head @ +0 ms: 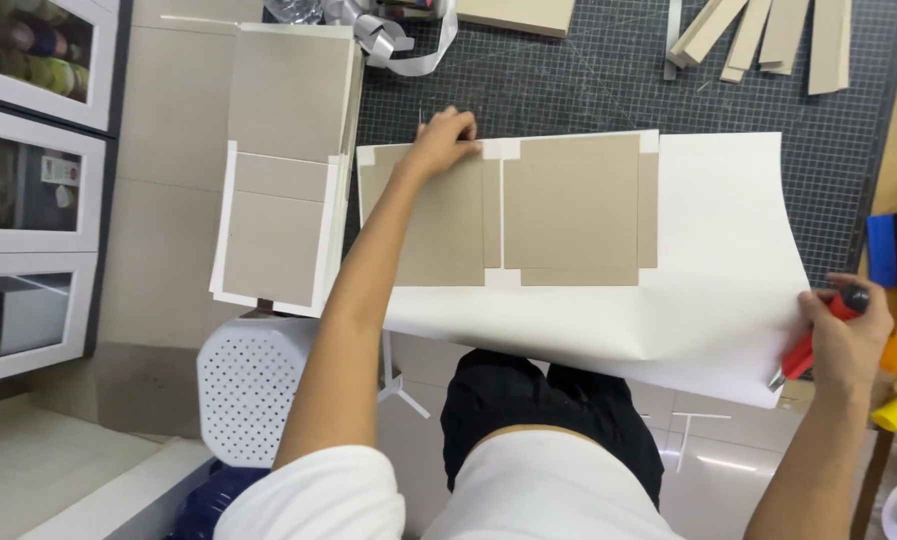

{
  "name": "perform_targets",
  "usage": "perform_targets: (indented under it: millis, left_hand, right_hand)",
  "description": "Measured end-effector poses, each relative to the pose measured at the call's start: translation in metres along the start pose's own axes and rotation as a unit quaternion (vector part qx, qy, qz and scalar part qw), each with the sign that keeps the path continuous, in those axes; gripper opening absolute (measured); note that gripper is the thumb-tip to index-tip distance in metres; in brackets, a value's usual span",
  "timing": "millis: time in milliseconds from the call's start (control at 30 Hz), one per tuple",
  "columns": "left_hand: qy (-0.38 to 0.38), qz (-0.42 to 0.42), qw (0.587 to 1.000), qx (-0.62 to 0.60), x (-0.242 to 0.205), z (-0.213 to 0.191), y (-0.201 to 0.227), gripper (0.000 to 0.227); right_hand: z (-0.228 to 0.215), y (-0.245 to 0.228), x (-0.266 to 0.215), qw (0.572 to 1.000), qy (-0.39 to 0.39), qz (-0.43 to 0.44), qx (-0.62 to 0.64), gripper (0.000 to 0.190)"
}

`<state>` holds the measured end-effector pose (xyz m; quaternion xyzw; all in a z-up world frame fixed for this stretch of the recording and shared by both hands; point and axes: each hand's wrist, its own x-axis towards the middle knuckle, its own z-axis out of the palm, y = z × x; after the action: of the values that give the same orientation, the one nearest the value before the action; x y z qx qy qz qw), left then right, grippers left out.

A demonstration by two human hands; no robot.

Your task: The person is cutting white paper to size using a utility knife and a square ruler, then applying glue to cardboard components with a roller to assemble them.

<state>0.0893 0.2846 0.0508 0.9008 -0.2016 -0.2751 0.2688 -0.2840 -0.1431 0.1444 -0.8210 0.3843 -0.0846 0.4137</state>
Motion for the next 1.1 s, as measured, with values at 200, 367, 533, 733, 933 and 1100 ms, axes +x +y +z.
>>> perform_targets:
  millis: [200,367,533,733,933,1100]
  left_hand:
    - [0.187,0.058,0.970,-0.147,-0.046,-0.033,0.002,0.021]
    - [0.243,0.088,0.951,-0.168,-0.075,-0.087,0.038,0.013]
    - [0.256,0.110,0.947,-0.160,-0.132,-0.139,0.075,0.011]
    - [0.358,0.014,0.930,-0.079,-0.264,-0.173,0.097,0.016]
    - [0.385,0.006,0.921,-0.060,-0.216,-0.186,0.022,0.013]
    - [0.335,-0.025,0.941,-0.029,-0.070,-0.131,-0.085,0.017]
  right_hand:
    - [-0.023,-0.026,0.066,0.993,0.011,-0.110,0.035,0.033]
    - [-0.035,-0.088,0.123,0.993,-0.046,-0.104,0.042,0.032]
    - [-0.052,-0.146,0.142,0.954,-0.128,-0.261,0.069,0.038]
    - [-0.078,-0.193,0.140,0.910,-0.131,-0.385,0.079,0.041]
    - [-0.008,-0.227,0.187,0.912,-0.193,-0.352,0.086,0.042]
    - [0.132,-0.145,0.275,0.947,-0.214,-0.217,-0.097,0.049]
